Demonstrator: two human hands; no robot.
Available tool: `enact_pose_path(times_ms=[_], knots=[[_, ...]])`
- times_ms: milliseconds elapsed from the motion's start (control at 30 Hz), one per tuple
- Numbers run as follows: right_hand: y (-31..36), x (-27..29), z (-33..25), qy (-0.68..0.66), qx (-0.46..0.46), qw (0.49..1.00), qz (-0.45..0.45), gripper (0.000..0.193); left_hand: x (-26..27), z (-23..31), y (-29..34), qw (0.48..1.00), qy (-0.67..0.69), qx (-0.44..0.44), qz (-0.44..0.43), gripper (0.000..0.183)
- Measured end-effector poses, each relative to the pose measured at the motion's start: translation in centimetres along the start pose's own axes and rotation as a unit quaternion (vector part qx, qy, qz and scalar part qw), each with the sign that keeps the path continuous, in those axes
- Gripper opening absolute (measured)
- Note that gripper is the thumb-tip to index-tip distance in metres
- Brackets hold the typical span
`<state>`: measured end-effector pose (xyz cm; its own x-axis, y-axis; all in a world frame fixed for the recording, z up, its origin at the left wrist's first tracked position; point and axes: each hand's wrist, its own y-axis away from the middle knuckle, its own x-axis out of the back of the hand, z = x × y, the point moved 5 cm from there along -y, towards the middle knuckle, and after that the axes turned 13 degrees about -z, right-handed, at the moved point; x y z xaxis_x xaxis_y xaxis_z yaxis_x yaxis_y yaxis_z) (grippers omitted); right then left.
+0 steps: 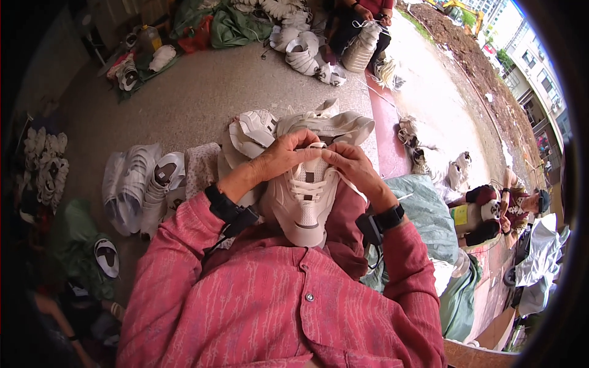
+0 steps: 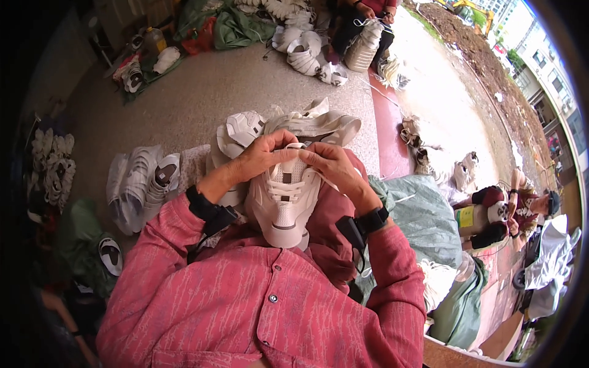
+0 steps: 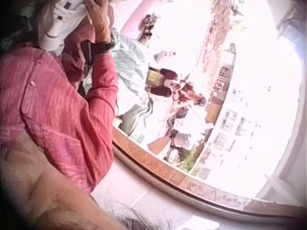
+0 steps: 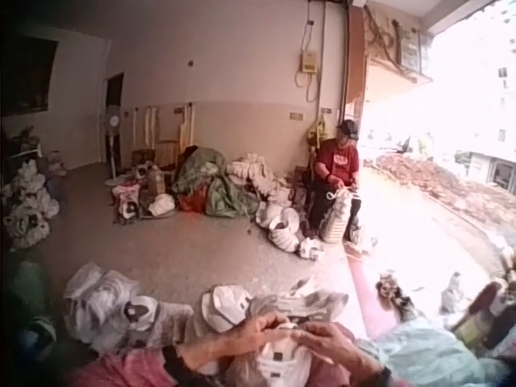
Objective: Manually lacing white sneakers as part of a manufacturing assembly process.
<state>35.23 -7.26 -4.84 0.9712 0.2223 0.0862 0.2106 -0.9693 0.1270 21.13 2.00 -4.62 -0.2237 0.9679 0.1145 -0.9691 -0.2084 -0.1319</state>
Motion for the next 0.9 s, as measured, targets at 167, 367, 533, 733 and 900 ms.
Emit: enact_pose_path(times_ms=[167,367,533,733,900], knots=[[0.7,0.0,0.0,-0.075,0.017,0.997,0.013,0.020,-0.5,0.1,-0.3,1.000,-0.003,-0.002,0.014,0.024],[4.2,0.7,1.3,0.004,0.025,0.987,0.159,0.034,-0.7,0.6,-0.2,0.994,0.104,0.032,0.026,0.034],[6.1,-1.4,-0.4,0.021,-0.169,0.983,0.070,0.044,-0.4,0.9,0.6,0.993,0.083,0.045,-0.077,0.054],[4.8,-5.3,-3.2,0.063,0.065,0.996,-0.027,0.026,-0.5,0.9,0.0,0.992,0.033,0.013,-0.118,0.064],[5.8,-6.7,-5.1,0.352,0.138,0.925,-0.036,0.009,-0.3,0.5,-0.6,0.993,0.025,0.023,-0.115,0.064]])
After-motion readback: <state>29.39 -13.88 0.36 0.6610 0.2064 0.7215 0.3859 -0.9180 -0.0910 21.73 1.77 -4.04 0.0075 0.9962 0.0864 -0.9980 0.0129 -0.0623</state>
